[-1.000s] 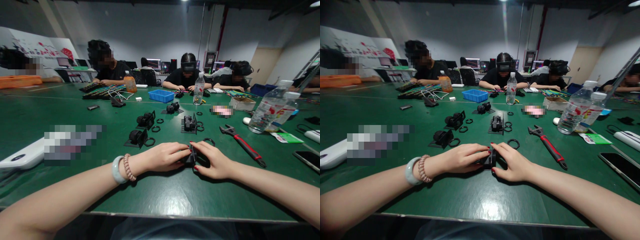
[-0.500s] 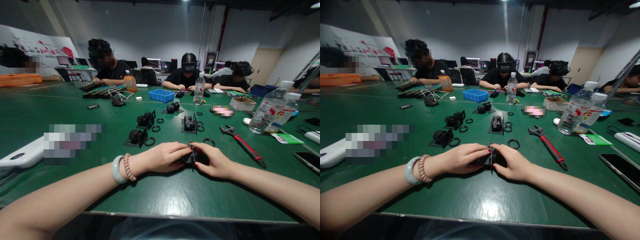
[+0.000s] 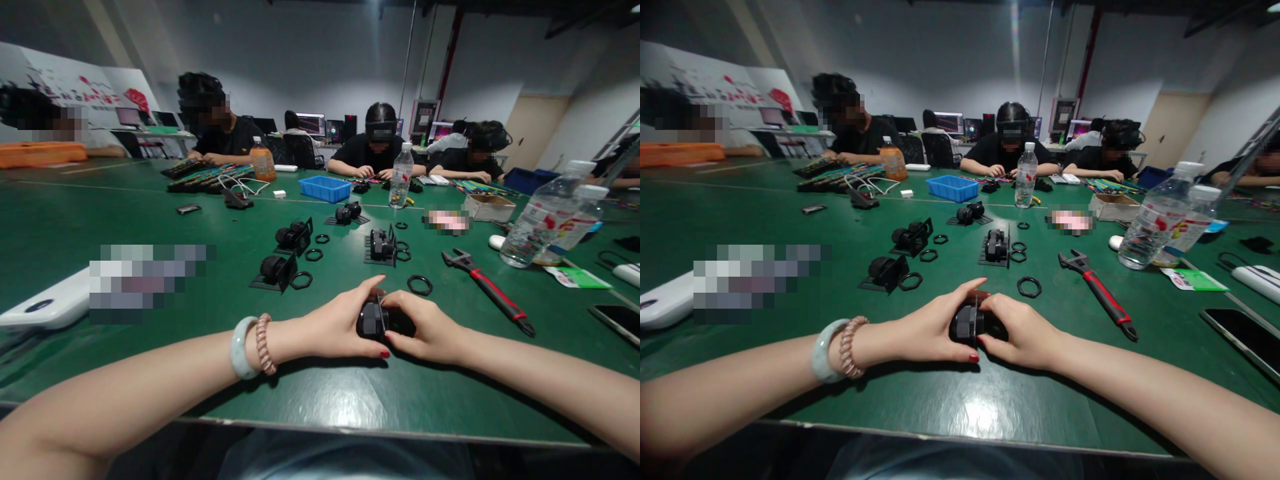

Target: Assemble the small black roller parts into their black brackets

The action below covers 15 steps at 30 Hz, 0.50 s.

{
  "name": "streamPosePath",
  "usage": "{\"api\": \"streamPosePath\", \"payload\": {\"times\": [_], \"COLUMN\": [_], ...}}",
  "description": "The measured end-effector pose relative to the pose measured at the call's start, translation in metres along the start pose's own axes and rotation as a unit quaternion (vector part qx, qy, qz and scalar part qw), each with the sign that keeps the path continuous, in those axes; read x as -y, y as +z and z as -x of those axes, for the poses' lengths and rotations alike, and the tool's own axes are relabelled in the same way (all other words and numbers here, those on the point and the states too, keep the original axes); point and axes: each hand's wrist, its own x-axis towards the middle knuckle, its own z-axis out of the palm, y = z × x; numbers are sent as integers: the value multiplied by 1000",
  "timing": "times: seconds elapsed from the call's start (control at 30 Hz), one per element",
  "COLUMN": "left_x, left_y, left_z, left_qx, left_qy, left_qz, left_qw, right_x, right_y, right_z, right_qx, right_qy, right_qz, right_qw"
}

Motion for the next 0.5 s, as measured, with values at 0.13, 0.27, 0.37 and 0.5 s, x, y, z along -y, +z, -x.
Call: {"api": "streamPosePath", "payload": {"times": [0.13,0.27,0.37,0.5], "left_x": [-1,-3,-3,-1], "left_y": [2,1,0,1], "left_z": [2,4,5,6], "left_qx": [5,17,13,5], "left_qy": [-24,-24,-21,-8], "left_qz": [-12,-21,-24,-28], "left_qw": [1000,999,999,1000], "right_x": [2,1,0,-2], "right_y": [0,-1,0,-3], "right_z": [1,2,1,2], "right_qx": [11,12,5,-2], "right_qy": [5,1,-15,-39], "right_qz": [-1,7,15,27], "right_qw": [1000,1000,1000,999]}}
